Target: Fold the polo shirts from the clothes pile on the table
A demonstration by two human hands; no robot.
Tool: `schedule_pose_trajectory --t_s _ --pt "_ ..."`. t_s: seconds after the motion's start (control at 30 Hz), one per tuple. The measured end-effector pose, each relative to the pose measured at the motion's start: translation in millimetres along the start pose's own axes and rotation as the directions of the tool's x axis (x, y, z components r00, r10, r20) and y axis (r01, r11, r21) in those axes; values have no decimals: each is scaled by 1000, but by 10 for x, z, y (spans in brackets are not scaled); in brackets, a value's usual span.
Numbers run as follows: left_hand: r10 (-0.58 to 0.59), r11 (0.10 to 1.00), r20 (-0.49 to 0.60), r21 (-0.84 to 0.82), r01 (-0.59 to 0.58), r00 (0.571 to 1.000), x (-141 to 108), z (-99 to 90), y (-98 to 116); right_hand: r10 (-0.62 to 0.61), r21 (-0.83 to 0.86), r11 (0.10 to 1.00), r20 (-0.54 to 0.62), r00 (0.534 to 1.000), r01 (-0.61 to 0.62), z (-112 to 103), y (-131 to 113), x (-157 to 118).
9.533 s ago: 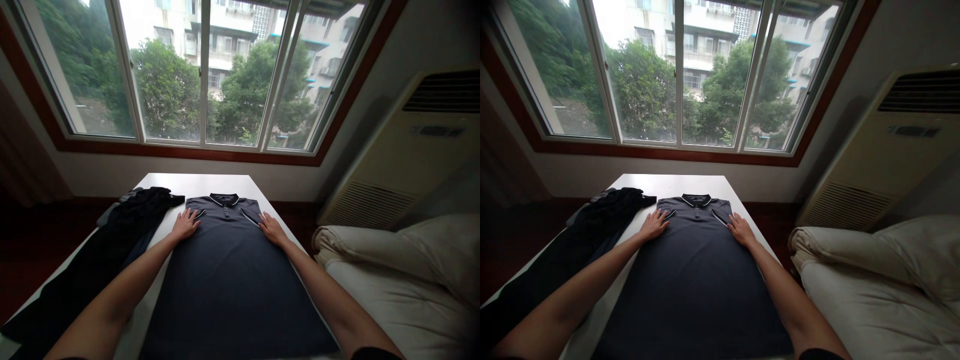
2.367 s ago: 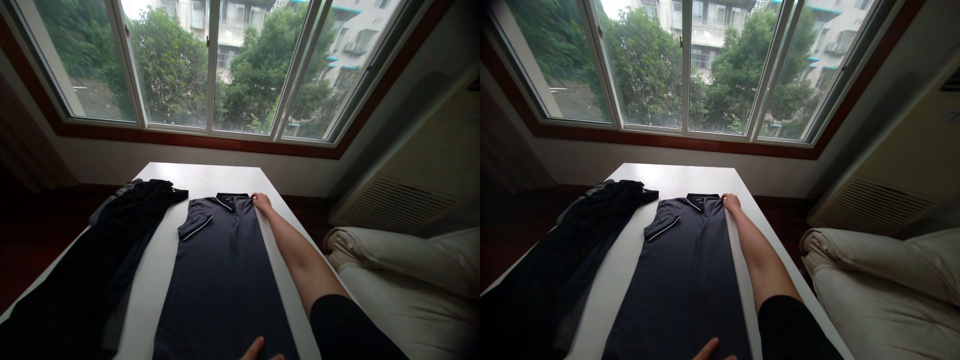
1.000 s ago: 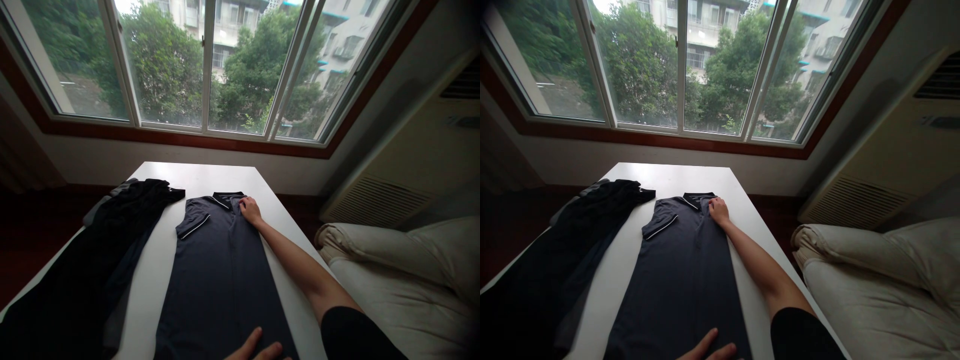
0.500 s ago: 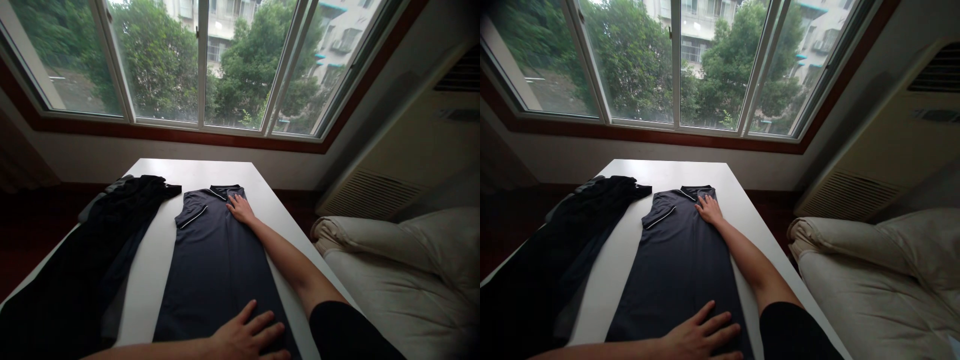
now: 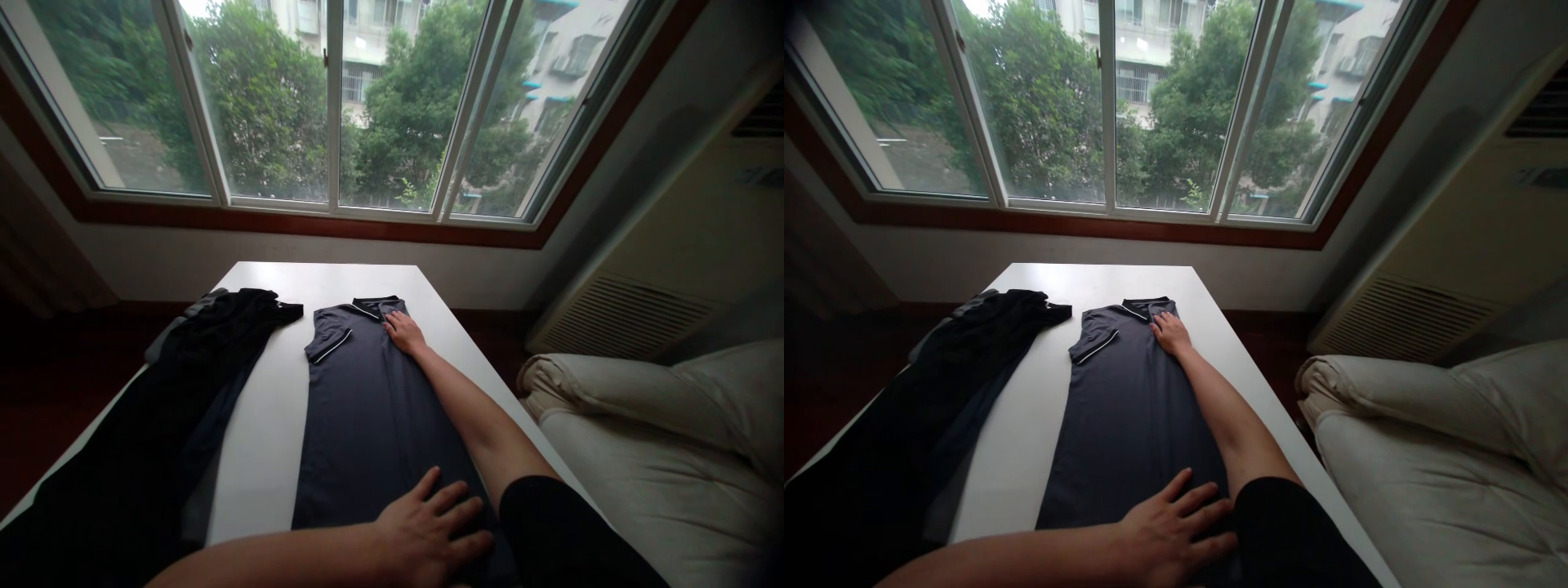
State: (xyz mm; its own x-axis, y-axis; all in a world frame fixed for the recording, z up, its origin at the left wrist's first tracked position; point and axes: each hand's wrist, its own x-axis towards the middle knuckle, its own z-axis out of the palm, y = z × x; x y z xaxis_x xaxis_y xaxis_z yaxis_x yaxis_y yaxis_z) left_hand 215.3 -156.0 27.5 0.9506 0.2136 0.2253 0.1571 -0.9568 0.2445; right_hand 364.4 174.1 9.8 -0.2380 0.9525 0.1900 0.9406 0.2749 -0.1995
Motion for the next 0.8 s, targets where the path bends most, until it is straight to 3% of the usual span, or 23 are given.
schedule_pose_trajectory --t_s 0.13,0.2,0.27,0.33,0.43,0.5,0.6,0.63,0.7,0.8 --pt "-75 992 -82 -113 65 994 -154 -215 -103 -23 66 997 -132 991 32 -125 -106 -230" --pt "-188 973 -150 -160 164 971 -275 -341 -326 -37 108 993 -156 987 54 -170 -175 -396" --pt "-346 929 -219 -214 302 912 -423 -460 -681 -71 157 983 -169 983 98 -203 -294 -620" --pt "-538 840 -315 -272 469 782 -593 -570 -1139 -138 221 959 -175 975 175 -236 -493 -912" --pt "-736 657 -442 -286 698 512 -851 -723 -1897 -337 304 880 -143 931 365 -309 -957 -1451" --pt "-809 518 -465 -275 810 360 -993 -808 -2360 -495 305 815 -74 866 492 -373 -1334 -1827" --pt "-884 291 -445 -280 915 145 -1116 -899 -2895 -685 272 708 41 727 652 -465 -1872 -2310" --pt "-906 225 -413 -293 929 89 -1128 -922 -3030 -727 270 672 65 683 690 -488 -2021 -2434" --pt "-932 145 -361 -314 938 24 -1105 -968 -3254 -771 280 630 111 627 725 -511 -2263 -2614" --pt "-950 105 -312 -341 934 -7 -992 -1054 -3527 -774 294 632 219 594 716 -491 -2497 -2725"
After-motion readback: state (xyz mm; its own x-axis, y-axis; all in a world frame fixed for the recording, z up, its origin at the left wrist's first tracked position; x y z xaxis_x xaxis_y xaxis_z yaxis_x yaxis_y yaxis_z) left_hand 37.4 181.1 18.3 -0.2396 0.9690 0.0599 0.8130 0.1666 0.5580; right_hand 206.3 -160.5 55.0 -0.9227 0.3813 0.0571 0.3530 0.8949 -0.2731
